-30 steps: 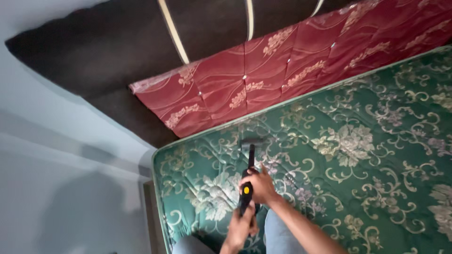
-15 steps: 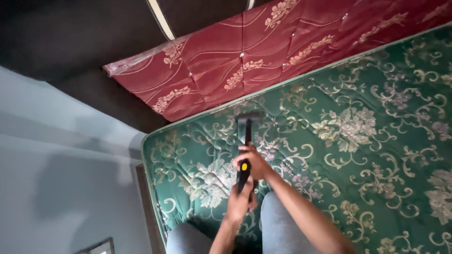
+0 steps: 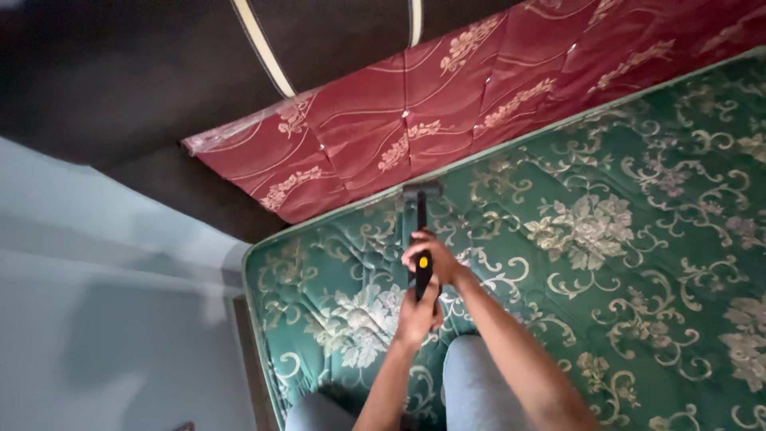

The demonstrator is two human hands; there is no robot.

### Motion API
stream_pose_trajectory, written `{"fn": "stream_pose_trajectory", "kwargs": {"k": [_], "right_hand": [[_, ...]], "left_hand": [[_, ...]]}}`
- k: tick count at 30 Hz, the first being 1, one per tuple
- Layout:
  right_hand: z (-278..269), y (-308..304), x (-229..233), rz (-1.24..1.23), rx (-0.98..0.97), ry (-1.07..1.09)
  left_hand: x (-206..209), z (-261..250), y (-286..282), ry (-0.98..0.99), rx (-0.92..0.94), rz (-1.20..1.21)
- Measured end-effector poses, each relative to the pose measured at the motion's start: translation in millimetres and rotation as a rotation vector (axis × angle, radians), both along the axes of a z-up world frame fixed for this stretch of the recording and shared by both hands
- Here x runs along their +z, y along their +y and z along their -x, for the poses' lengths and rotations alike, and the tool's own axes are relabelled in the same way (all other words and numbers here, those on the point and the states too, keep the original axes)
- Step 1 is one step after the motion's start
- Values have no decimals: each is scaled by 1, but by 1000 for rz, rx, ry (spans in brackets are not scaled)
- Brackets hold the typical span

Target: The person uses a handheld vacuum cleaner to clean a green patterned mattress and a red patterned headboard. They move the vacuum back and forth across the mattress surface and then along the headboard.

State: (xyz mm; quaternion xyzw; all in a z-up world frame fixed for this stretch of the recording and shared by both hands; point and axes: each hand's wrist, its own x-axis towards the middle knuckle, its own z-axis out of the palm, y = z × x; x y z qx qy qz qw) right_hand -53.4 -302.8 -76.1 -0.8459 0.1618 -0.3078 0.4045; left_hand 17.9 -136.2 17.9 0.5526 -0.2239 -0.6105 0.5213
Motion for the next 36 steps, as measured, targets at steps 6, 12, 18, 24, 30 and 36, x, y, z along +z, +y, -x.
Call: {"fn": "stream_pose_trajectory", "kwargs": {"k": [6, 12, 18, 24, 30, 36], "right_hand": [[11, 83, -4, 91, -175, -242], [45, 158, 34, -266, -100, -29], [56, 146, 36, -240, -59, -34], [42, 72, 25, -80, -84, 43], [31, 4, 2, -105, -51, 19], [22, -39, -9, -92, -12, -56]], "left_hand": [[-15, 3, 75, -130, -53, -38], [-19, 24, 141, -135, -130, -163], [-16, 41, 133, -157, -126, -160], [-16, 31, 63, -153, -65, -29], [-27, 24, -3, -122, -30, -1], [-13, 24, -43, -160, 28, -16]]}}
